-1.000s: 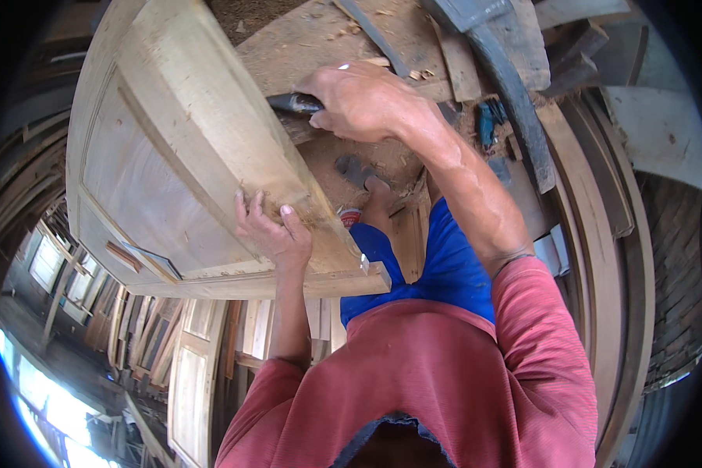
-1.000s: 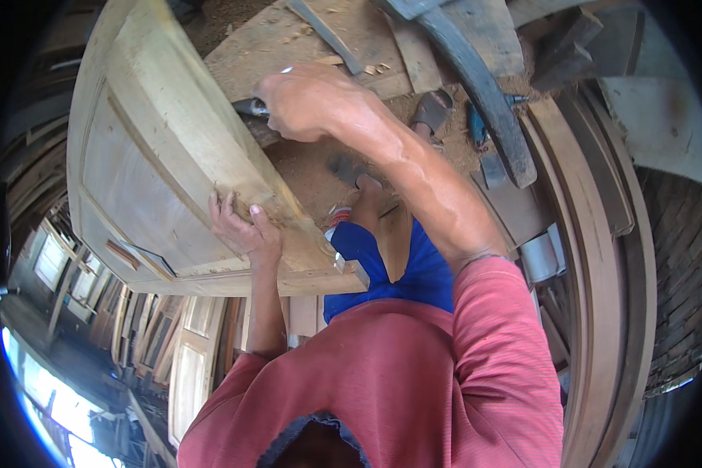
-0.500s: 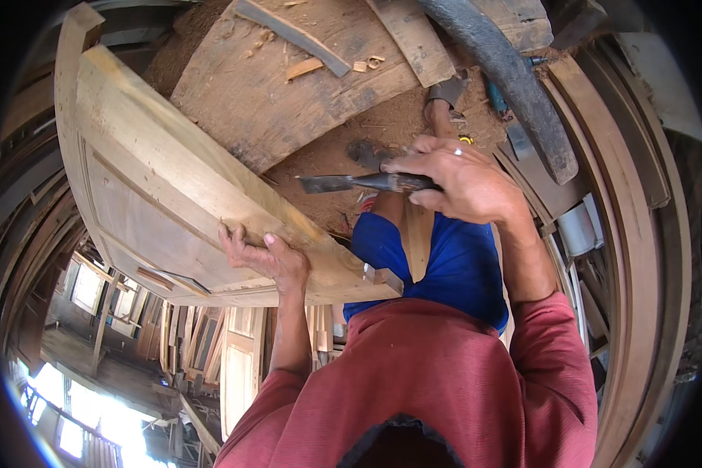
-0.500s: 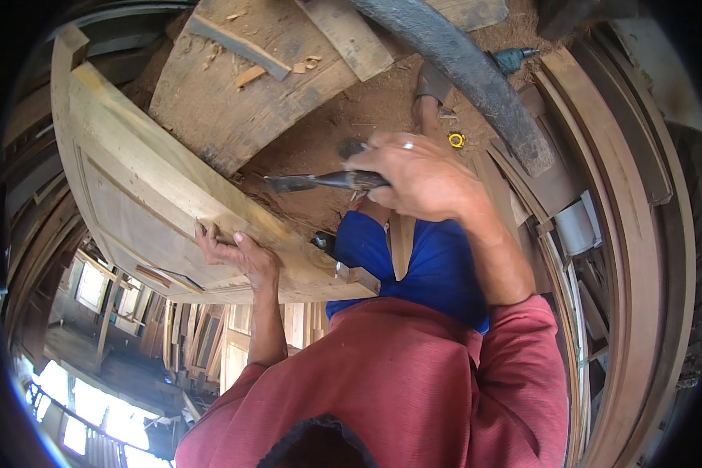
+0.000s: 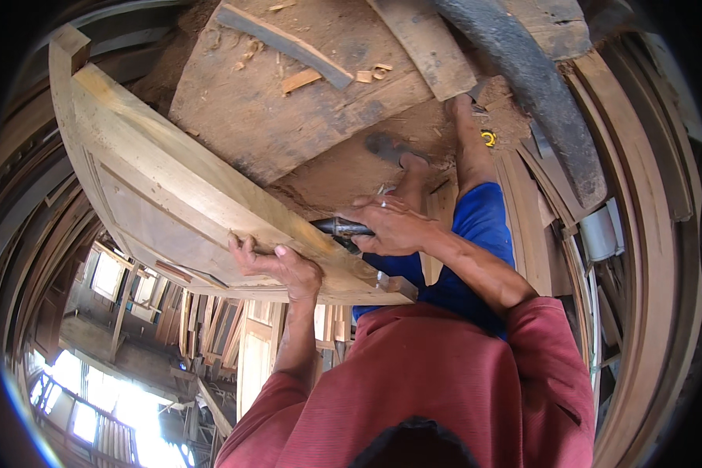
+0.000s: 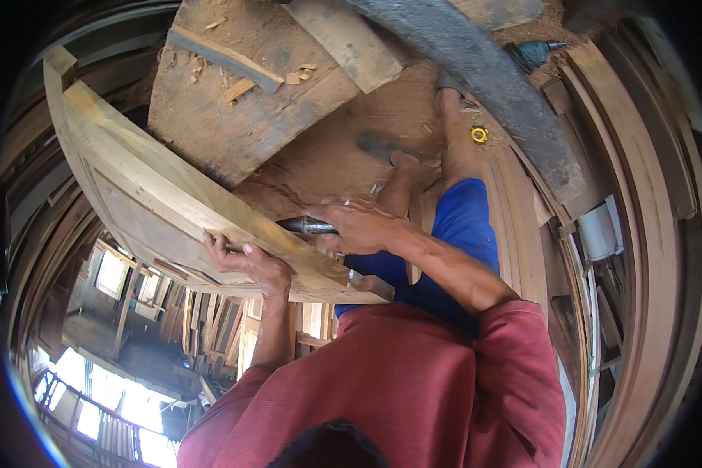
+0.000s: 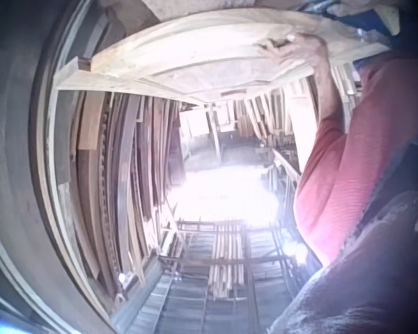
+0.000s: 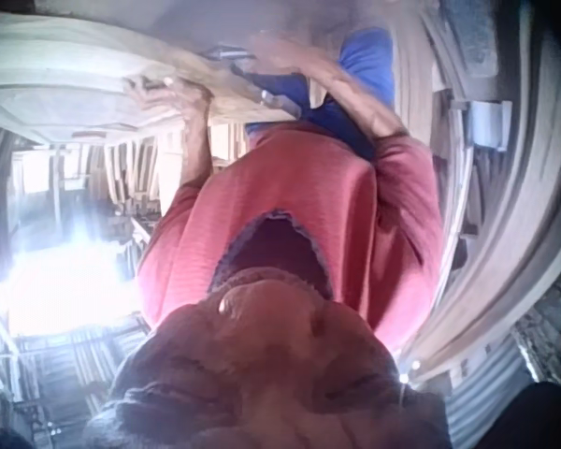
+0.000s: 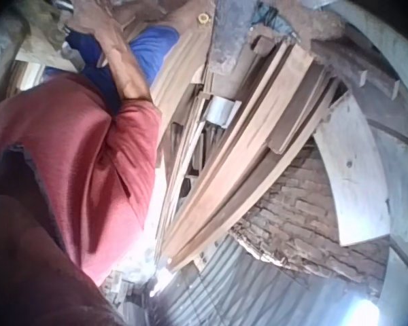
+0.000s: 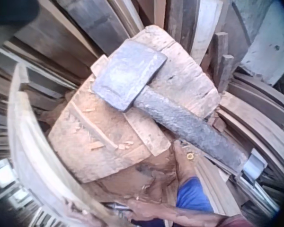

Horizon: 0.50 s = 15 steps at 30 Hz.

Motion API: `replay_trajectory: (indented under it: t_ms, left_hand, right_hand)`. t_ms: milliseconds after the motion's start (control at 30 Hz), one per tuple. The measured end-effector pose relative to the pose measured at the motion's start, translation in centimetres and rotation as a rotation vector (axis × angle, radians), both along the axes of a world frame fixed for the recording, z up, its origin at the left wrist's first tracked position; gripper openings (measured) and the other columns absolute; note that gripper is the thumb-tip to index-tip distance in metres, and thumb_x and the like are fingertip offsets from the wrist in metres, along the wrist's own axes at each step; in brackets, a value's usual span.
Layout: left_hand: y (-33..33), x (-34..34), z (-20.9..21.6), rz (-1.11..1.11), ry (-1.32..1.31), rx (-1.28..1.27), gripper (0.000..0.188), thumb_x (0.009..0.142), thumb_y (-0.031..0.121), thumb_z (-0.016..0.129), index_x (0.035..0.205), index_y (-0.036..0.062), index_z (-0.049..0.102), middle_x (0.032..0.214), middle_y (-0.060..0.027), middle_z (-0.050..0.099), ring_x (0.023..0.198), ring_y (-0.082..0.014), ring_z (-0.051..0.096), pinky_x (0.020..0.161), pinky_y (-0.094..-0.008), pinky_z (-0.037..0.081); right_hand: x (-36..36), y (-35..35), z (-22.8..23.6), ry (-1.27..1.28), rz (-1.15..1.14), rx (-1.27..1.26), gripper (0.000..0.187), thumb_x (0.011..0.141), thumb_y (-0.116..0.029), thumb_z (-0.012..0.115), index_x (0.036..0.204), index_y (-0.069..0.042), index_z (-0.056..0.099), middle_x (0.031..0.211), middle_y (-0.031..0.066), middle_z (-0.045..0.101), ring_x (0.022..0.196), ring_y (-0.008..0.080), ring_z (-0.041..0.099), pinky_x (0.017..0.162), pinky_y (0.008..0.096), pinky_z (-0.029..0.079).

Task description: The person uses a chisel and hammer to shave and shape small pieces of wood over a workbench, periodically checking the fit and orientation of the wood pieces.

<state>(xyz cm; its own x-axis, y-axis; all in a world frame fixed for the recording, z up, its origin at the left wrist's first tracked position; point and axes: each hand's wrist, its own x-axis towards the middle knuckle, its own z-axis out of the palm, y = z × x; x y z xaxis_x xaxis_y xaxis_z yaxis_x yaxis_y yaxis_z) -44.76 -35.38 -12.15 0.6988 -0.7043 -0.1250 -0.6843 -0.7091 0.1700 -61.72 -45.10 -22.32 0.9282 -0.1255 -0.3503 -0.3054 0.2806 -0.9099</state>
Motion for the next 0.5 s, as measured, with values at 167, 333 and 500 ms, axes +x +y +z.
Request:
replay_trajectory:
  t_ms: [167,333,500]
  left_hand:
    - [0.0,-0.1,0.0,0.036,0.026,-0.036,0.058,0.098,0.043,0.040,0.129,-0.0057,0.032,0.144,-0.0284,0.019,0.137,-0.0400,0.019,0.114,-0.0550,0.013]
    - [-0.3,0.0,0.5,-0.026,0.009,0.009,0.059,0.100,0.046,0.037,0.130,-0.0051,0.030,0.146,-0.0331,0.018,0.137,-0.0443,0.020,0.111,-0.0567,0.016]
    - [-0.5,-0.1,0.7,-0.016,0.006,0.074,0.059,0.100,0.043,0.035,0.130,-0.0080,0.029,0.146,-0.0317,0.017,0.137,-0.0428,0.018,0.112,-0.0564,0.014]
  right_hand:
    - [5.3,-0.7,-0.1,-0.068,0.025,0.109,0.058,0.077,-0.009,0.062,0.133,-0.001,0.053,0.117,0.0238,0.060,0.113,0.0419,0.056,0.097,0.0436,0.046]
    - [9.1,0.3,-2.0,-0.183,-0.126,0.393,0.056,0.078,-0.002,0.059,0.134,0.000,0.055,0.118,0.0224,0.065,0.112,0.0351,0.061,0.093,0.0385,0.048]
    - [12.0,0.8,-2.5,-0.160,-0.134,0.945,0.048,0.089,-0.006,0.057,0.137,-0.001,0.054,0.123,0.0084,0.067,0.106,0.0105,0.059,0.090,0.0270,0.048]
